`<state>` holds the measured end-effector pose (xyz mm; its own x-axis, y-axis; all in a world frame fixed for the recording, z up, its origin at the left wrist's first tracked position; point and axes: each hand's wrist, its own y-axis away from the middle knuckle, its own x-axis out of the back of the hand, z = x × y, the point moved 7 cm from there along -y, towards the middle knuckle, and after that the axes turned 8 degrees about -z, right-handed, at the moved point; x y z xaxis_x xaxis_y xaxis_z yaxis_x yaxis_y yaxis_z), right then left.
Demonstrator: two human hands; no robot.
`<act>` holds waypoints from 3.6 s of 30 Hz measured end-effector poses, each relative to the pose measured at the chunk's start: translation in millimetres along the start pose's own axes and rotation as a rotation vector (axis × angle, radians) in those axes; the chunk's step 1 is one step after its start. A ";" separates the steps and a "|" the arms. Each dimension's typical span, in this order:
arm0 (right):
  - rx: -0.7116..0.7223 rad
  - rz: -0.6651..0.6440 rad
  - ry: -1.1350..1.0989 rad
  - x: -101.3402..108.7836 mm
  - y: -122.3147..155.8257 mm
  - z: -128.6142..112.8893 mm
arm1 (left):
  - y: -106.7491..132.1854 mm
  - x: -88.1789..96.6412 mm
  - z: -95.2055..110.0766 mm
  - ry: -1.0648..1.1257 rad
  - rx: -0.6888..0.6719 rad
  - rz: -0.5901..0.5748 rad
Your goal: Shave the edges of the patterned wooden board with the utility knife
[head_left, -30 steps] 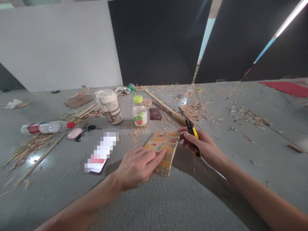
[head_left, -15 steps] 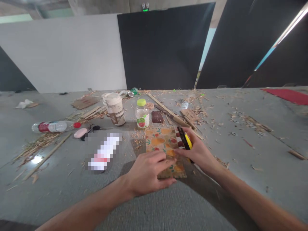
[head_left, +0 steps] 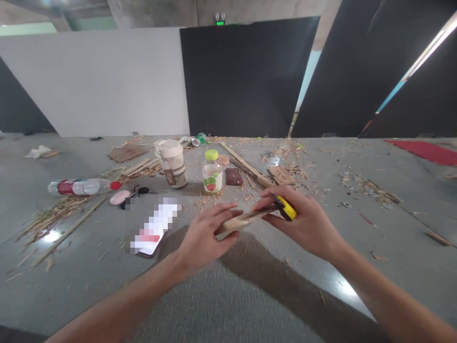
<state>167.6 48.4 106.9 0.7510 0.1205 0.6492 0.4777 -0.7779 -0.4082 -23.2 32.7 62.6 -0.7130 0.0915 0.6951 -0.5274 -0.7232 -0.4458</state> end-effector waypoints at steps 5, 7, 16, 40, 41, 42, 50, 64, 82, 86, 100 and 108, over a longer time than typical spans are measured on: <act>0.103 0.116 0.301 1.1 2.3 3.6 | 1.7 -15.4 -27.9 0.034 0.136 -0.071; -0.006 0.238 0.345 14.0 7.4 21.6 | 2.3 -12.8 -34.2 0.015 0.170 -0.049; -0.264 -0.046 0.399 -9.9 20.0 63.0 | -0.3 -17.2 -31.8 0.067 0.157 -0.044; -0.449 -0.006 0.897 10.9 3.7 78.7 | 4.0 -23.4 -23.1 -0.229 0.217 -0.111; -0.447 -0.016 0.901 9.8 3.0 78.3 | 4.0 -22.7 -22.5 -0.259 0.218 -0.105; -0.449 -0.026 0.899 10.0 2.7 78.8 | 4.5 -21.5 -21.8 -0.287 0.218 -0.095; -0.862 0.114 0.875 87.6 35.1 129.4 | 15.7 -16.3 -22.1 -0.170 0.208 -0.081; -0.290 -0.081 0.568 -24.3 14.4 43.9 | 12.1 -22.5 -18.6 -0.105 0.200 -0.055; -0.362 -0.032 0.832 -2.7 6.5 71.8 | 11.0 -27.4 -18.3 -0.132 0.220 -0.094; -0.667 0.035 0.816 46.6 20.8 106.5 | 20.3 -26.8 -9.3 -0.118 0.191 -0.112; -0.323 -0.073 0.564 -16.2 13.9 44.7 | 15.4 -27.8 -10.5 -0.096 0.186 -0.060; -0.098 -0.157 0.540 -48.1 27.2 9.8 | 12.0 -26.8 -16.2 -0.135 0.244 -0.056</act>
<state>148.9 27.4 58.3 0.3225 -0.0728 0.9438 0.5013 -0.8326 -0.2355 -17.9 32.7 29.5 -0.6096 0.0560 0.7908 -0.4256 -0.8647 -0.2668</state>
